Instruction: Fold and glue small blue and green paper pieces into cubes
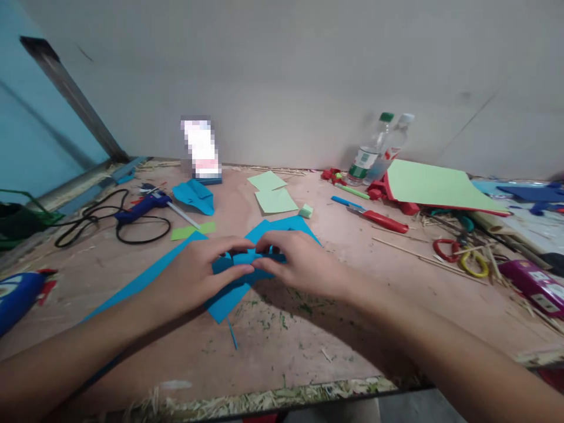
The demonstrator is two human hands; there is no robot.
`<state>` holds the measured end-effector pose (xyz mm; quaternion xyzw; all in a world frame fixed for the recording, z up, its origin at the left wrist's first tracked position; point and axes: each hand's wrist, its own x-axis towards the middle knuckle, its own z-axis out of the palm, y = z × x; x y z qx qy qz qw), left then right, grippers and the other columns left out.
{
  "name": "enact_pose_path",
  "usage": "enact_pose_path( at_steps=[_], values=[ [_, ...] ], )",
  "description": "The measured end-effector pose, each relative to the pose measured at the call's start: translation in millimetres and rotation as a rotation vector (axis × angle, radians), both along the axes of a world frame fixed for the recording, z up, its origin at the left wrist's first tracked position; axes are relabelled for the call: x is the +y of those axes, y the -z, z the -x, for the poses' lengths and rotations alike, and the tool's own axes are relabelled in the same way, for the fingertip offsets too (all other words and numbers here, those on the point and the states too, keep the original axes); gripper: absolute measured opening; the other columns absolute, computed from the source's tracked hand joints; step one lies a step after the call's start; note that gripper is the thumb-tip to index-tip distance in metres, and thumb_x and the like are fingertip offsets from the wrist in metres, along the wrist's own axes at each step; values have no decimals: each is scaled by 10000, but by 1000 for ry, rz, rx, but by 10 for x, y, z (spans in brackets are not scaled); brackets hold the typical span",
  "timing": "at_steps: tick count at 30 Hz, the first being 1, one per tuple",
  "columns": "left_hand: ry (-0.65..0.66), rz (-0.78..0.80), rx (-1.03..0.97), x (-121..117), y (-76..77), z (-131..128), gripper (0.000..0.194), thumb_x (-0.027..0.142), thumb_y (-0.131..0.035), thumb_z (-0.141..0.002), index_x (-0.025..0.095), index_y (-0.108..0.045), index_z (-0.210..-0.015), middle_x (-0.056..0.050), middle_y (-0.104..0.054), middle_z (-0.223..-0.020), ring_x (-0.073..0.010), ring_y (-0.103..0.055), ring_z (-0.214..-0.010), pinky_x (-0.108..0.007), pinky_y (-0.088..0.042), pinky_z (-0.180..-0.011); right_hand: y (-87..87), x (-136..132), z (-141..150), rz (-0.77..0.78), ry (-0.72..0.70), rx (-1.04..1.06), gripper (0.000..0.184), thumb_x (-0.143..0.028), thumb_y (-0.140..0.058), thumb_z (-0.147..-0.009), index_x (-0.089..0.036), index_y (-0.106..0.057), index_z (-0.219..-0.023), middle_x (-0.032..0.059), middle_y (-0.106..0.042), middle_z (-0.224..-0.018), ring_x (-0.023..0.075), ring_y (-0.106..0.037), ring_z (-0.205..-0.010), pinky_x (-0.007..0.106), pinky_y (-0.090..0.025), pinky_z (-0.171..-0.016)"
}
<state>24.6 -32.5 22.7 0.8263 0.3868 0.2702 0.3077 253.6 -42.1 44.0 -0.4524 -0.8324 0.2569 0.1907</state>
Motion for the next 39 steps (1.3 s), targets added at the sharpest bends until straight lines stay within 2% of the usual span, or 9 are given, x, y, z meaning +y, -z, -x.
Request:
enact_pose_path(
  at_steps=[5,10,13,16,18,22,27,33,39],
  values=[
    [-49,137,-51,29,-8,-20,202,357,-719,-951,251,-831,-1082,-26,-852,-1087,-262,-769,-969,-351,-577,-876,71,9,-140,110,28,99,321,-453,-688,-1012,-195,-757,-1191,67,-799,-1134,217,-721,-986,339,-547,-871],
    [-97,280,-157,54,24,-40,174,368,-725,-932,253,-831,-1008,-14,-843,-982,-235,-757,-891,-331,-588,-802,66,57,-309,238,76,131,409,-504,-730,-964,-210,-787,-1244,73,-814,-1116,243,-742,-992,351,-565,-862],
    [-132,434,-261,93,55,-33,208,371,-731,-908,217,-803,-1028,-29,-812,-823,-221,-748,-777,-323,-590,-712,61,91,-355,293,103,154,385,-534,-752,-934,-215,-832,-1135,59,-819,-1036,237,-739,-925,338,-555,-794],
    [-135,525,-339,122,82,-24,199,331,-730,-896,184,-773,-1023,-29,-780,-745,-192,-723,-706,-307,-580,-689,75,95,-349,365,114,207,315,-496,-747,-935,-205,-843,-1008,22,-769,-822,179,-678,-735,293,-493,-640],
    [-135,535,-350,121,89,-26,181,334,-732,-906,178,-756,-995,-25,-766,-735,-172,-698,-674,-290,-556,-668,86,80,-322,424,125,253,286,-468,-744,-934,-195,-831,-939,1,-711,-721,144,-611,-636,271,-440,-568],
    [-136,567,-376,81,70,-50,234,393,-770,-901,183,-724,-991,8,-720,-704,-142,-650,-603,-264,-509,-610,91,38,-252,554,170,334,276,-458,-814,-868,-182,-800,-866,-13,-663,-672,117,-550,-565,256,-409,-513],
    [-134,569,-363,55,38,-70,193,329,-787,-875,175,-757,-987,19,-696,-657,-130,-630,-570,-248,-482,-570,82,5,-199,652,210,387,263,-393,-887,-800,-170,-789,-900,-14,-679,-688,107,-557,-550,240,-426,-489],
    [-164,566,-430,55,33,-57,141,296,-785,-877,181,-784,-958,16,-703,-658,-123,-633,-582,-234,-475,-568,44,-56,-163,901,106,466,343,-473,-868,-832,-160,-749,-760,26,-710,-695,134,-633,-575,256,-503,-526],
    [-180,552,-455,61,32,-56,134,292,-809,-868,176,-791,-932,17,-714,-654,-107,-622,-551,-213,-465,-538,114,-60,-155,941,117,474,366,-476,-864,-858,-142,-763,-746,46,-747,-695,113,-638,-552,234,-494,-521]
  ],
)
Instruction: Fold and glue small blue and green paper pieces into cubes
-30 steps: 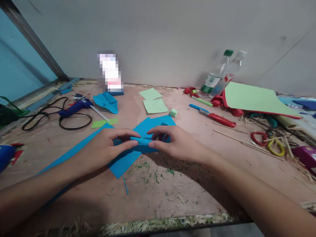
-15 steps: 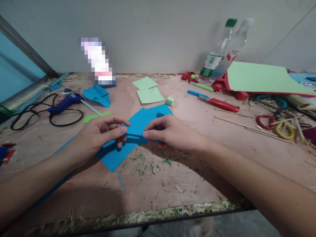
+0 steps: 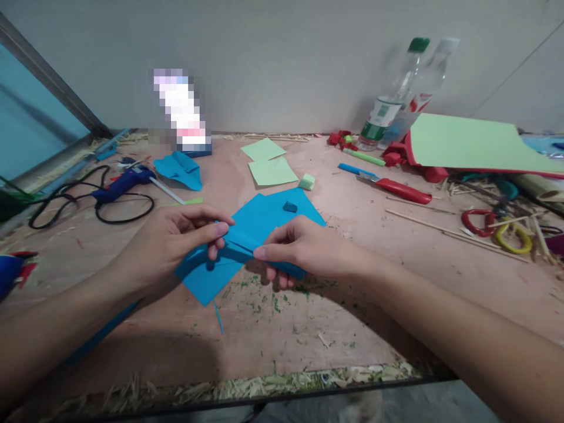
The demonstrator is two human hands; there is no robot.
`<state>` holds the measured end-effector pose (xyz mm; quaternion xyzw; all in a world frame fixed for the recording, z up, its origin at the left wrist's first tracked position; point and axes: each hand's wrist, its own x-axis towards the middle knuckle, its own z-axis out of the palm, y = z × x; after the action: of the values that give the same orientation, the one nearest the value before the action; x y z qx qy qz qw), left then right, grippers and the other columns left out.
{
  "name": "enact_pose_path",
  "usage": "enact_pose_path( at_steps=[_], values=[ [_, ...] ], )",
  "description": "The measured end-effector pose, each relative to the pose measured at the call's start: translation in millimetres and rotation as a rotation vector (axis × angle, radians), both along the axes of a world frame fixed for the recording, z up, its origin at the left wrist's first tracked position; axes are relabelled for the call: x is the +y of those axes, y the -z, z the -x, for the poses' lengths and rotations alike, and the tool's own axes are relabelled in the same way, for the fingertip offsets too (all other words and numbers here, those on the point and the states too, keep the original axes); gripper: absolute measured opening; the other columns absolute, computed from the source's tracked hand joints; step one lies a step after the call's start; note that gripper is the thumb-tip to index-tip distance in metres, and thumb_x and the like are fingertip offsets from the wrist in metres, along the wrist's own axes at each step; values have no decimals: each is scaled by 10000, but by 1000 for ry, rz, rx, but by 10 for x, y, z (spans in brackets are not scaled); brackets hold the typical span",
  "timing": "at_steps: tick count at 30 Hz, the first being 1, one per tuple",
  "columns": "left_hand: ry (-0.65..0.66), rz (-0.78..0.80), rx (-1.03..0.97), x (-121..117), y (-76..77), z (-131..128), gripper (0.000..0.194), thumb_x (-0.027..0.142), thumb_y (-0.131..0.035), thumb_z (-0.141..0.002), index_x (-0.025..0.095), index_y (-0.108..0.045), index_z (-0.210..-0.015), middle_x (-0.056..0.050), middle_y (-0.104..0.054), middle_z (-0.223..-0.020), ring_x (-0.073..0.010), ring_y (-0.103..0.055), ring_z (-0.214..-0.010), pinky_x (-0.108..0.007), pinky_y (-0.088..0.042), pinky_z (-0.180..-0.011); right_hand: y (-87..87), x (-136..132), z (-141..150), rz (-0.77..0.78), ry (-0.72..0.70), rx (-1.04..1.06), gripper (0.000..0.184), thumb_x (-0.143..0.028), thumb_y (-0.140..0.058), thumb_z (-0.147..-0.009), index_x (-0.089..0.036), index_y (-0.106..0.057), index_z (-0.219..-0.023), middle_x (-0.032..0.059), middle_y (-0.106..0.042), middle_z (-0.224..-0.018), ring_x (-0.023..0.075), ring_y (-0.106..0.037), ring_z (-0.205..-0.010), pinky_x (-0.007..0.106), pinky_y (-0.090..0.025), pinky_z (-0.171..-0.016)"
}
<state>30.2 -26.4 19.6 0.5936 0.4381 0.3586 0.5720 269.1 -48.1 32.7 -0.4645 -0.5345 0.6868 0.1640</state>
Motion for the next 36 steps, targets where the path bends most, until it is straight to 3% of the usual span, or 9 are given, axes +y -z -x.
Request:
enact_pose_path(
  at_steps=[5,9,12,15,19,23,27,36],
  values=[
    [-16,-35,-17,-38,-25,-10,103,267,-780,-904,190,-811,-965,29,-705,-641,-97,-617,-530,-204,-481,-530,19,-31,-3,8,4,48,374,-491,-887,-838,-160,-735,-754,54,-773,-733,161,-708,-637,257,-523,-555],
    [105,-82,36,-154,-57,-12,152,242,-748,-935,232,-818,-1070,38,-702,-703,-100,-642,-588,-198,-522,-567,-36,-95,31,-84,-21,89,305,-445,-910,-825,-156,-829,-878,84,-814,-908,195,-740,-813,294,-582,-705],
    [163,-101,26,-249,-76,-45,207,245,-731,-961,264,-789,-1159,38,-709,-780,-99,-662,-644,-201,-554,-623,-33,-165,100,13,35,231,283,-431,-908,-835,-171,-856,-936,73,-816,-887,202,-758,-835,330,-622,-791],
    [131,-32,-104,-278,-98,-100,316,203,-772,-902,266,-734,-1209,62,-683,-722,-106,-667,-614,-208,-564,-611,15,-234,166,110,138,381,237,-374,-941,-807,-168,-851,-884,55,-803,-807,165,-755,-754,296,-632,-768],
    [61,120,-218,-235,-121,-148,281,196,-840,-780,204,-722,-1034,45,-722,-667,-130,-684,-573,-226,-573,-574,73,-280,203,114,254,464,221,-350,-923,-841,-148,-838,-863,75,-812,-827,141,-759,-736,240,-625,-733],
    [72,207,-196,-242,-119,-164,137,240,-814,-811,169,-703,-771,9,-714,-592,-122,-647,-519,-217,-541,-523,87,-285,228,151,286,510,181,-318,-903,-872,-150,-836,-856,55,-800,-796,126,-762,-738,219,-618,-739],
    [84,212,-219,-287,-98,-170,140,226,-756,-871,159,-744,-748,-12,-729,-602,-113,-637,-519,-210,-542,-521,112,-285,238,124,280,483,146,-311,-867,-914,-166,-848,-900,53,-815,-847,122,-771,-753,227,-625,-760],
    [41,213,-234,-281,-65,-156,102,190,-777,-828,158,-733,-742,3,-718,-570,-110,-636,-518,-199,-547,-518,191,-306,225,113,315,463,103,-285,-849,-933,-191,-838,-892,52,-820,-908,111,-757,-780,231,-619,-768]
  ],
)
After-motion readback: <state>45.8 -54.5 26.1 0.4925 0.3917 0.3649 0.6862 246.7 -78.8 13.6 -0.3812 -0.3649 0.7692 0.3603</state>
